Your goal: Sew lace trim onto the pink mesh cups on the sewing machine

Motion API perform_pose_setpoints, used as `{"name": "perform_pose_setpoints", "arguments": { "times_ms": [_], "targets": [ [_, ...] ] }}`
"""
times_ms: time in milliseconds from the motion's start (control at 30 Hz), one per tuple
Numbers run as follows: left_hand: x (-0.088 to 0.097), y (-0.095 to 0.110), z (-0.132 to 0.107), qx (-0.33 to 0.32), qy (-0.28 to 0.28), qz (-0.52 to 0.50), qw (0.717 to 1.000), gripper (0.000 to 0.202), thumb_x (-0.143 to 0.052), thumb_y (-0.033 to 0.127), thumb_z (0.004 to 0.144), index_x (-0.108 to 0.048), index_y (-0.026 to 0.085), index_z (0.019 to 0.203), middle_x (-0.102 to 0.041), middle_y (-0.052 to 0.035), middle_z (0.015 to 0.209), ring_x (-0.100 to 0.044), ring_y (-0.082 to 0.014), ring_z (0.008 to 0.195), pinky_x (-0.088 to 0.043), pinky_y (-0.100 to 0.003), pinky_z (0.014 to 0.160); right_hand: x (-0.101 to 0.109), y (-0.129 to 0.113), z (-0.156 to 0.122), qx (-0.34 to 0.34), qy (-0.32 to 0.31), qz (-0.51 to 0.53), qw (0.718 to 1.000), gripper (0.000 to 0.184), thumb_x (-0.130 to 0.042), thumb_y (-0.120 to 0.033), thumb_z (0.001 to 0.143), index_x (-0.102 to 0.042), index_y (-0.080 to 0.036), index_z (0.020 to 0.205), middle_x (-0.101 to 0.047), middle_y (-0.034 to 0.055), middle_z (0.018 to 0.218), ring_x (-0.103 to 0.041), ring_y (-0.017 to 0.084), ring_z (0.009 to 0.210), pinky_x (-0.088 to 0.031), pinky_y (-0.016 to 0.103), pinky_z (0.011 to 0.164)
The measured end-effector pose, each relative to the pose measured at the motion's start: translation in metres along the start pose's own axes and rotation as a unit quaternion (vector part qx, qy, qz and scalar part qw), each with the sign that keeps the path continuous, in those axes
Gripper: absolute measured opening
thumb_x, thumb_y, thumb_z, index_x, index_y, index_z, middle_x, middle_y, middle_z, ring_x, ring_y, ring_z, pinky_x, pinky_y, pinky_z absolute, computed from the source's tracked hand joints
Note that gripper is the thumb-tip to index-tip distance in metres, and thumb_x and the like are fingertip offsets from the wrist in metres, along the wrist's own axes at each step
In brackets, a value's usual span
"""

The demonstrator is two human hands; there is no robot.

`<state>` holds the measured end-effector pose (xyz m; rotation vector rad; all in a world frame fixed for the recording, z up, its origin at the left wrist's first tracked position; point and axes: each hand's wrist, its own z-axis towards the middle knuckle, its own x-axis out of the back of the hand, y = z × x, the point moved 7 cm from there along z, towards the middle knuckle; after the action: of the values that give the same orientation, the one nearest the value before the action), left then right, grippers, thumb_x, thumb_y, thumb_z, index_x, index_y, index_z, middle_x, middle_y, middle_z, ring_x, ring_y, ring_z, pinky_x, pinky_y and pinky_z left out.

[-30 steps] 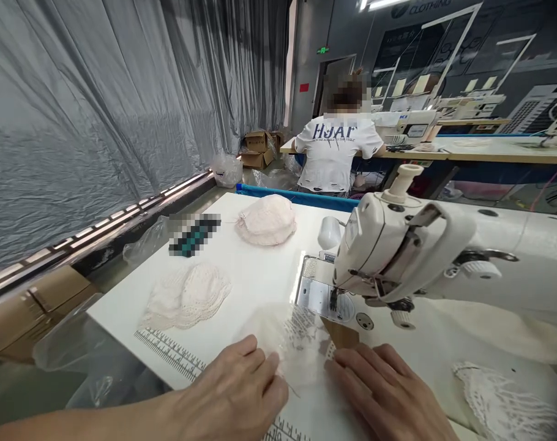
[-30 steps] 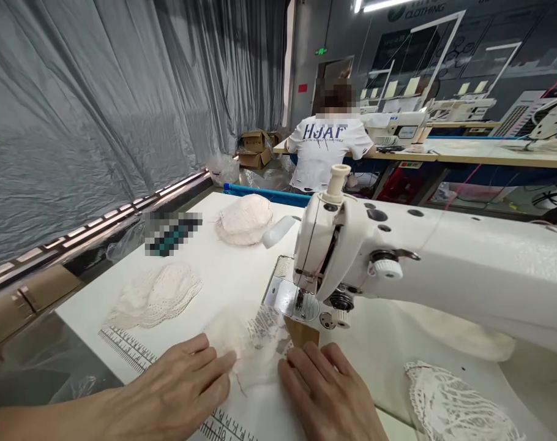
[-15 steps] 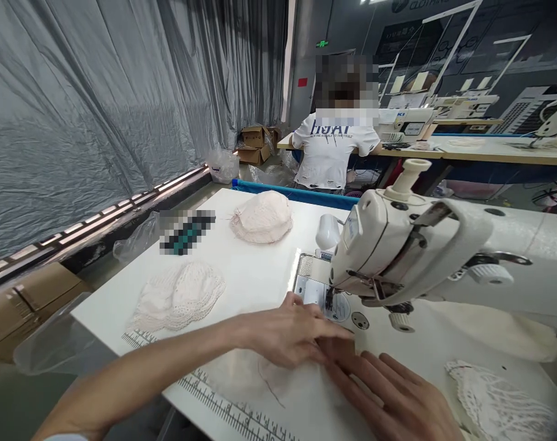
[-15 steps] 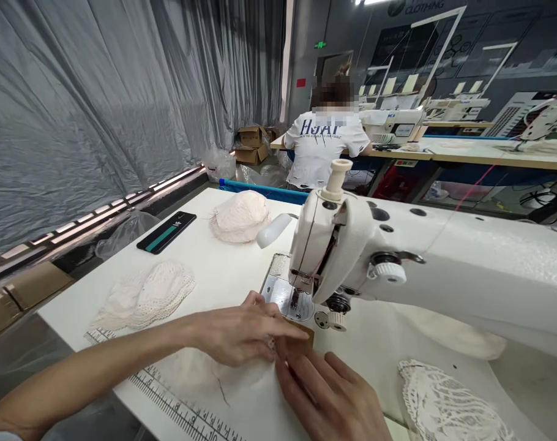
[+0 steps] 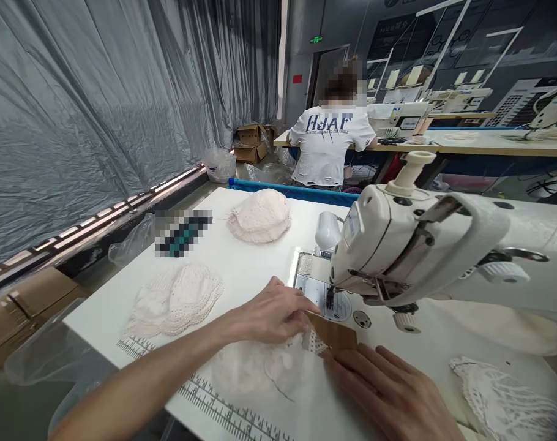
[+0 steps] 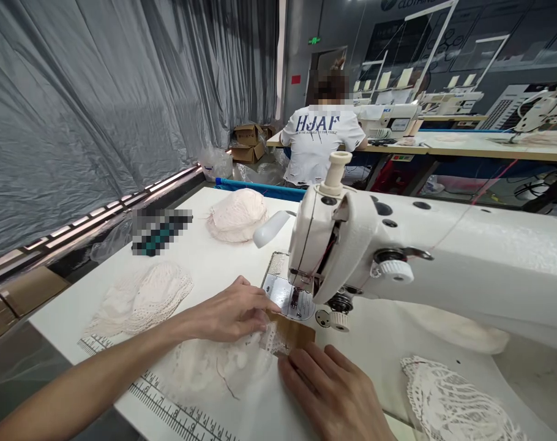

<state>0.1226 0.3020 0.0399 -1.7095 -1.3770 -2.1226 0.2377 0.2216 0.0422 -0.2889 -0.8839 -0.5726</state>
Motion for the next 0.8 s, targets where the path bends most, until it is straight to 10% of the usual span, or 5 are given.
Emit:
{"name": "perform_pose_setpoints", "arguments": {
  "times_ms": [800],
  "targets": [
    [-0.004, 0.0014, -0.0013, 0.003, -0.018, 0.014, 1.0, 0.031, -0.048, 0.013, 0.086, -0.058, 0.021, 0.115, -0.06, -0.0027, 0.085, -0.053, -0.016, 0.084, -0.033, -0.035, 0.086, -0.0125, 0.0013, -0.0126, 0.029, -0.1, -0.061, 0.993, 0.051, -0.017, -0.023, 0.1, -0.068, -0.019, 0.102, -0.067, 0.0038, 0.116, -0.065, 0.02, 0.084, -0.047, 0.033, 0.064]
  ]
}}
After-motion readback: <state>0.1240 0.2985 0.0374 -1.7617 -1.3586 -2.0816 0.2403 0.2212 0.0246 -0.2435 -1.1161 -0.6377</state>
